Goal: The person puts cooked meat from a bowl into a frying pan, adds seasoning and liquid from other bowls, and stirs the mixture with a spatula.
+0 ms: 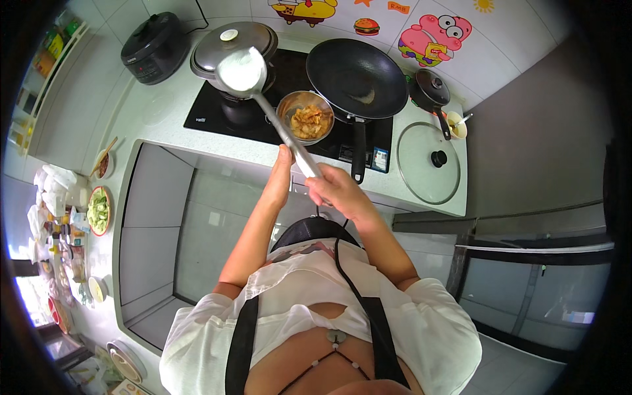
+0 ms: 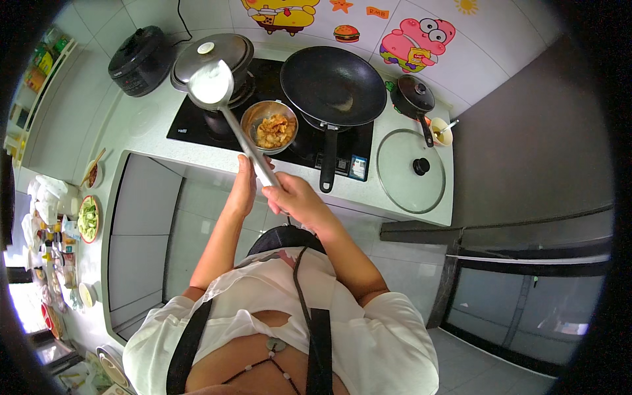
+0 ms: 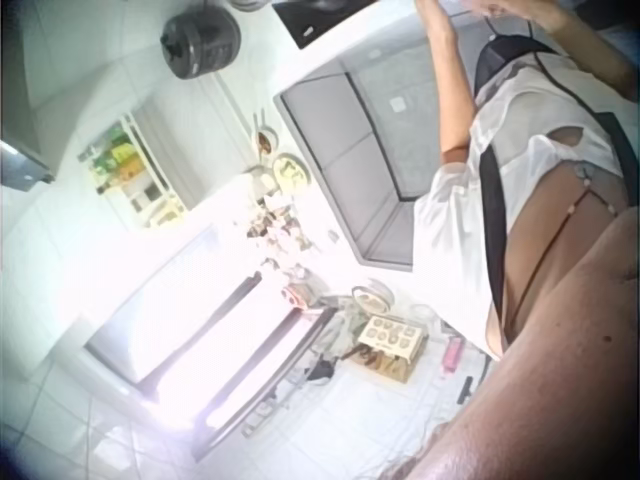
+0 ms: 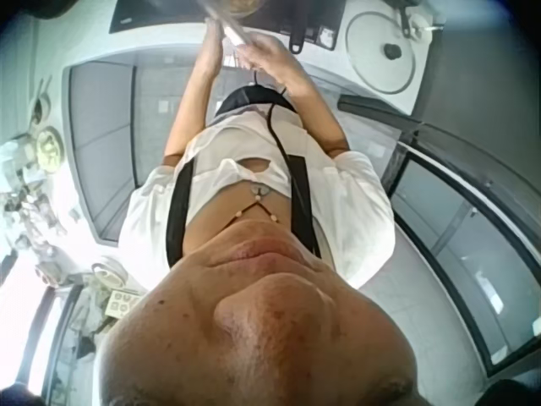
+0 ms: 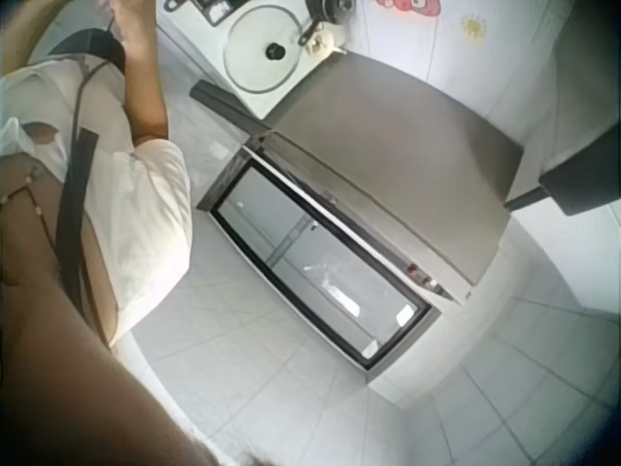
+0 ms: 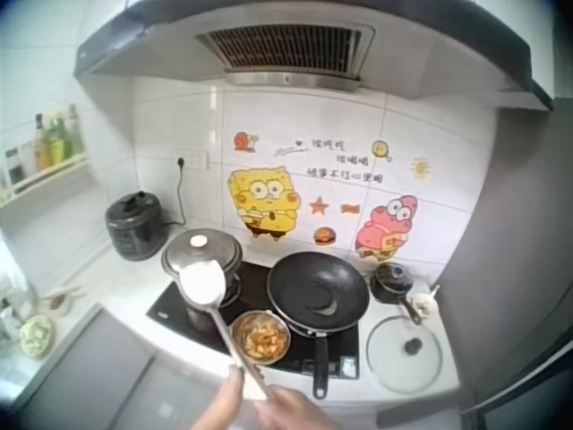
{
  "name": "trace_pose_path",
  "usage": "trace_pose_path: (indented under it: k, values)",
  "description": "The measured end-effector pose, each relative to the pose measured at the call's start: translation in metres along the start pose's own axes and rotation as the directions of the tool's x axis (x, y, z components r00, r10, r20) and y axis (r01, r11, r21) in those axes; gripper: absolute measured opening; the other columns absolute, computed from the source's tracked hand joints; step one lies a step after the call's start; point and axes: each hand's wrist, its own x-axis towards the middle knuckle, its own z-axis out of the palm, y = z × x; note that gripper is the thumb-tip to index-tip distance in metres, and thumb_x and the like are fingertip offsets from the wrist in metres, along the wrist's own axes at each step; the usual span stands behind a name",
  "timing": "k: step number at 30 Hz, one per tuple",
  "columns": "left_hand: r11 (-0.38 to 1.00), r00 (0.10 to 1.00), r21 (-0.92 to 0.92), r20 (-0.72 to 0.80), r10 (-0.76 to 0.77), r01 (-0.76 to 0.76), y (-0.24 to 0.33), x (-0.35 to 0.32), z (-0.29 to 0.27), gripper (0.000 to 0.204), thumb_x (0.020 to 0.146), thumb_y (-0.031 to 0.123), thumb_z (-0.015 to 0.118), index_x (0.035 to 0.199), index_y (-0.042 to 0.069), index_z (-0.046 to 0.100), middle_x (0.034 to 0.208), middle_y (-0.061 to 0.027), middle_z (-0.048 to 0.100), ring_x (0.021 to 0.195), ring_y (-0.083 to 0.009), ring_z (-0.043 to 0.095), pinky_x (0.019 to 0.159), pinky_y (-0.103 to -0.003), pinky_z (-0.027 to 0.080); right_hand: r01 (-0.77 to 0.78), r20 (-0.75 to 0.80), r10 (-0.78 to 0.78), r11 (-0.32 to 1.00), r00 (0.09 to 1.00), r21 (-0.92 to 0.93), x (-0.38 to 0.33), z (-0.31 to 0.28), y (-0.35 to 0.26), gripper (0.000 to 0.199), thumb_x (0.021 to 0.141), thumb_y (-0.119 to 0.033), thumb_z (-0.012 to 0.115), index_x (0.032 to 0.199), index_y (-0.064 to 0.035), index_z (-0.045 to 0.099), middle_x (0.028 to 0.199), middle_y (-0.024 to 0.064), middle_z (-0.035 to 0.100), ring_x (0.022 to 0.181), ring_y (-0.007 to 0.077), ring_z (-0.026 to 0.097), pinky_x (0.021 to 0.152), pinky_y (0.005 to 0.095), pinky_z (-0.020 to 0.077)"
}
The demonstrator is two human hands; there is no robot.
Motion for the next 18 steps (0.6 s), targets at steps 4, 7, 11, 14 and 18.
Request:
trace_pose_path:
  k: [4,7,11,14,18]
  values:
    - [0.996,0.981,-0.009,0.17,0.092,-0.092,0.009,0.001,0.006,0.047,0.091,0.051,0.018,0.079,0.012,0.042,0.084,-0.0027,0.047,0.089,-0.0172,0.044,0.093,-0.039,0.024,0.106,-0.162,-0.096,0.993,0.982,0.055,-0.007,-0.025,-0.016,0.022,0.084,-0.027,0.052,0.085,-0.0045,0.052,0.056,-0.0002,0.046,0.045,0.0041,0.037,0.039,0.0185,0.0243]
    - [0.995,0.989,-0.015,0.116,0.095,-0.094,0.006,0.004,0.004,0.056,0.087,0.059,0.016,0.082,0.01,0.043,0.079,-0.0011,0.043,0.085,-0.0163,0.044,0.087,-0.032,0.026,0.091,-0.306,-0.098,0.995,0.947,-0.037,-0.018,-0.058,-0.019,0.019,0.083,-0.026,0.053,0.081,-0.0071,0.05,0.057,-0.0017,0.048,0.047,0.0043,0.039,0.041,0.0192,0.0267]
    - [0.994,0.996,-0.054,-0.002,0.091,-0.091,0.014,0.002,-0.001,0.049,0.089,0.054,0.024,0.082,0.009,0.044,0.079,-0.0015,0.044,0.082,-0.0157,0.045,0.087,-0.032,0.029,-0.026,-0.476,0.038,0.999,0.878,0.033,-0.029,-0.115,0.002,0.022,0.083,-0.027,0.055,0.078,-0.0059,0.052,0.053,0.0004,0.046,0.043,0.005,0.034,0.037,0.0192,0.0208]
    - [0.992,0.992,-0.045,-0.052,0.112,-0.114,0.012,0.002,-0.009,0.045,0.091,0.05,0.028,0.075,0.01,0.043,0.079,-0.0024,0.047,0.081,-0.0161,0.046,0.085,-0.032,0.031,-0.075,-0.501,0.118,0.992,0.858,0.105,-0.027,-0.144,0.014,0.023,0.084,-0.028,0.054,0.079,-0.0051,0.052,0.052,0.0009,0.045,0.041,0.005,0.032,0.036,0.0188,0.0193]
    - [0.989,0.978,-0.03,-0.153,0.14,-0.146,0.013,-0.004,-0.031,0.045,0.091,0.048,0.029,0.068,0.011,0.041,0.077,-0.0027,0.048,0.08,-0.0164,0.048,0.084,-0.033,0.032,-0.069,-0.53,0.169,0.977,0.831,0.204,-0.017,-0.16,0.024,0.026,0.083,-0.03,0.055,0.08,-0.004,0.054,0.053,0.0003,0.045,0.04,0.0049,0.033,0.036,0.0181,0.0212]
